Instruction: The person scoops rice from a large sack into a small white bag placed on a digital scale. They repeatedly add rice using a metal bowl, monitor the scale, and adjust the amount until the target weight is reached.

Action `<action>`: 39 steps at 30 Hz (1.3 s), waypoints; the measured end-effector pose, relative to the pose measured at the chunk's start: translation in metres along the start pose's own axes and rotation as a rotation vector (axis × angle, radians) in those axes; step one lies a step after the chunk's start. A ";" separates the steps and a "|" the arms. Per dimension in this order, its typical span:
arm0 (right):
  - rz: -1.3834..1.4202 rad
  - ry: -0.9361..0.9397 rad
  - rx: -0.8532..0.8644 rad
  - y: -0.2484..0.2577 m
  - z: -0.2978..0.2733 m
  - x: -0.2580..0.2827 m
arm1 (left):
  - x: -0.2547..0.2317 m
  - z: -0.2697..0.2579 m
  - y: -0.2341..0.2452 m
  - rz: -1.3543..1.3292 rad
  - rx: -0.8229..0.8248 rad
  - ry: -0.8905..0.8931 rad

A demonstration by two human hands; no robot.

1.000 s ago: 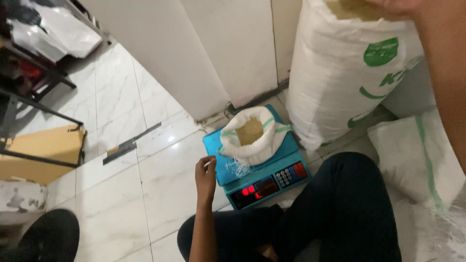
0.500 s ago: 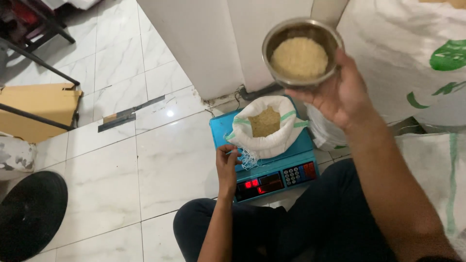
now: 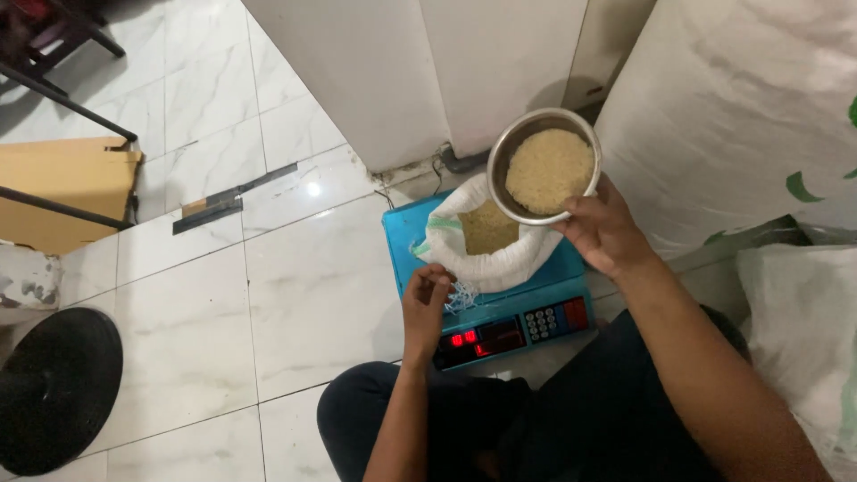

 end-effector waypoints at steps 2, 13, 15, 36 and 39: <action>0.011 0.029 0.008 0.001 0.003 -0.001 | 0.004 0.002 0.001 0.007 0.009 -0.020; -0.210 0.343 0.055 -0.011 -0.003 0.014 | -0.008 0.001 -0.001 -0.073 0.036 -0.127; -0.230 0.375 0.043 -0.006 0.000 0.010 | -0.005 0.002 -0.002 -0.059 0.051 -0.150; -0.222 0.463 -0.009 -0.006 0.008 -0.006 | -0.004 0.006 0.003 -0.028 -0.083 -0.094; -0.216 0.472 -0.011 -0.007 0.005 -0.006 | -0.002 0.006 0.004 -0.020 -0.091 -0.093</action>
Point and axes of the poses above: each hand's wrist, its own z-axis towards the middle knuckle, its own y-axis out of the back of the hand, x = y × z, the point moved 4 cm from there along z, towards the middle knuckle, and after that the axes turned 14 degrees about -x, right-handed, at the moved point
